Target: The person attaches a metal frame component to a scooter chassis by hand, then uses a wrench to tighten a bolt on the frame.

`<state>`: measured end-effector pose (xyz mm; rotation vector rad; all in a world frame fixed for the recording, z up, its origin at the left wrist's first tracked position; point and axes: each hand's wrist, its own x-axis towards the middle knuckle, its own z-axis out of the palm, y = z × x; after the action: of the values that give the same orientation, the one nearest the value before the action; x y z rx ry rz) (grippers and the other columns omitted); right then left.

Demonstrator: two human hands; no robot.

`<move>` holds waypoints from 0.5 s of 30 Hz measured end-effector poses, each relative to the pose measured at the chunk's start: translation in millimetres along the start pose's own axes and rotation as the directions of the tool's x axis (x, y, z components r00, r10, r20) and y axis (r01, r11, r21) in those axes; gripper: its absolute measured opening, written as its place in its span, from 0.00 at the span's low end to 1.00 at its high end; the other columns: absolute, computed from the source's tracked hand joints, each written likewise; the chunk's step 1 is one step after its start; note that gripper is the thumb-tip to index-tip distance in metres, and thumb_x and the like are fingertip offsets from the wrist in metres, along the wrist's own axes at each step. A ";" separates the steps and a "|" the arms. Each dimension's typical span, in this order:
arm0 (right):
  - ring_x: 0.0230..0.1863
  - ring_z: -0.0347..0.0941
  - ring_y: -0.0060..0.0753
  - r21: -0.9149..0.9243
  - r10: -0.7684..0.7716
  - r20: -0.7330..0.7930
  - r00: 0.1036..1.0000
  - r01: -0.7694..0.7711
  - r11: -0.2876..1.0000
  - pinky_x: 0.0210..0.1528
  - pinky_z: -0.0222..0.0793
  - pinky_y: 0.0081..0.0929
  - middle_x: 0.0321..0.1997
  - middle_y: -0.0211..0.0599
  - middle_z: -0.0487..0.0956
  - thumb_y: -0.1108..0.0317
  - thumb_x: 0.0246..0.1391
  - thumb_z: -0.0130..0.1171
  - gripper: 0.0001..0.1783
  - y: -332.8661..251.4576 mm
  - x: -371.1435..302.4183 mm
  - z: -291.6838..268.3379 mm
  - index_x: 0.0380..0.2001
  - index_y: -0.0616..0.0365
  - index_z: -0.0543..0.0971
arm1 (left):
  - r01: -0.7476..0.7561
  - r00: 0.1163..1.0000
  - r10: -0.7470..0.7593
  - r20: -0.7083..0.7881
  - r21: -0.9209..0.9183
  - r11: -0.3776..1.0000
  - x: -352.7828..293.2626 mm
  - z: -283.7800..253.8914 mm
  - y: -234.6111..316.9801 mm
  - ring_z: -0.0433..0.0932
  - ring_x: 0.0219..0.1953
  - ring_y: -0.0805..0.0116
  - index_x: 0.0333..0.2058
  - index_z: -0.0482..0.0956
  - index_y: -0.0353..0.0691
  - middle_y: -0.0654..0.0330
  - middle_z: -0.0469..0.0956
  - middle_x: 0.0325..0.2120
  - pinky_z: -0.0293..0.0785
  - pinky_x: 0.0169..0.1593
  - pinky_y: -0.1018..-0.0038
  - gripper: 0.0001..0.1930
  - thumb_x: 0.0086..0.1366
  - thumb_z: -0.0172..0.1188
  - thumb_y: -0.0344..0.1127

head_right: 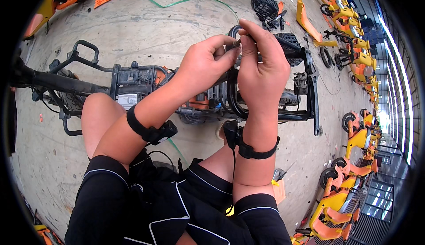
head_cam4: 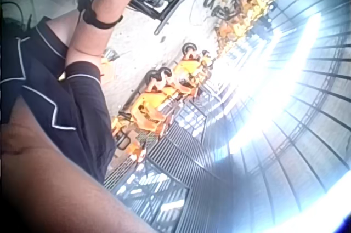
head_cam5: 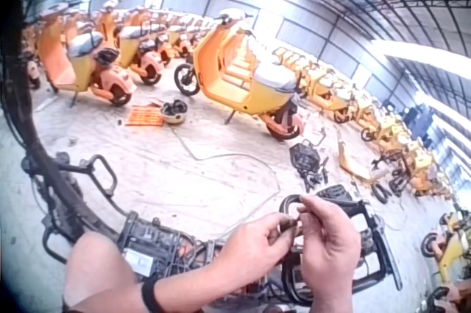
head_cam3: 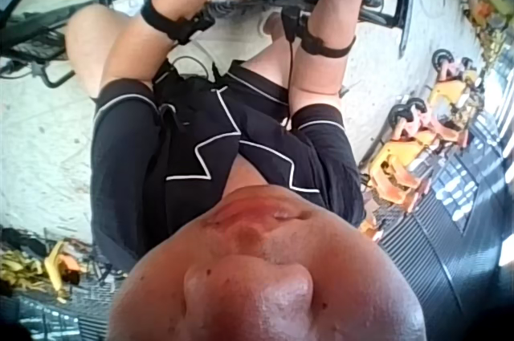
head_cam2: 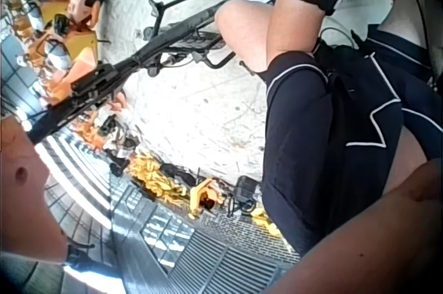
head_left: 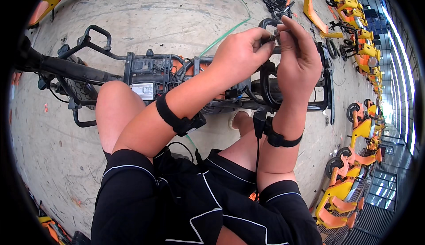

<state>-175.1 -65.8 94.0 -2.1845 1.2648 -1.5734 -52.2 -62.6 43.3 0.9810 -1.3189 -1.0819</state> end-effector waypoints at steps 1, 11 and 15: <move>0.35 0.77 0.28 0.028 0.011 -0.004 1.000 -0.011 1.000 0.39 0.72 0.23 0.33 0.33 0.81 0.77 0.56 0.63 0.12 0.0 -0.5 1.4 0.44 0.57 0.83 | -0.006 1.000 0.006 -0.006 0.003 1.000 -0.2 -0.1 -0.3 0.62 0.21 0.83 0.45 0.81 0.35 0.70 0.68 0.16 0.62 0.24 0.78 0.13 0.67 0.63 0.36; 0.36 0.77 0.27 0.034 0.044 0.022 0.999 -0.045 0.998 0.40 0.73 0.22 0.36 0.34 0.81 0.79 0.56 0.61 0.16 -1.3 -1.1 -2.1 0.49 0.58 0.81 | -0.010 1.000 0.010 0.003 -0.021 1.000 -0.1 0.7 -2.0 0.63 0.21 0.83 0.45 0.81 0.34 0.70 0.68 0.16 0.62 0.24 0.78 0.13 0.67 0.62 0.36; 0.36 0.76 0.26 0.132 0.120 0.001 0.993 -0.119 0.984 0.40 0.73 0.21 0.36 0.34 0.81 0.79 0.57 0.62 0.16 -3.7 -1.9 2.8 0.49 0.58 0.81 | -0.008 1.000 0.008 0.000 -0.014 1.000 0.1 0.2 -2.5 0.63 0.21 0.83 0.45 0.81 0.34 0.70 0.68 0.16 0.62 0.24 0.78 0.13 0.67 0.63 0.37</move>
<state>-170.9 -63.1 93.6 -1.9870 1.2309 -1.5723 -52.5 -63.3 41.0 0.9646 -1.3121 -1.0836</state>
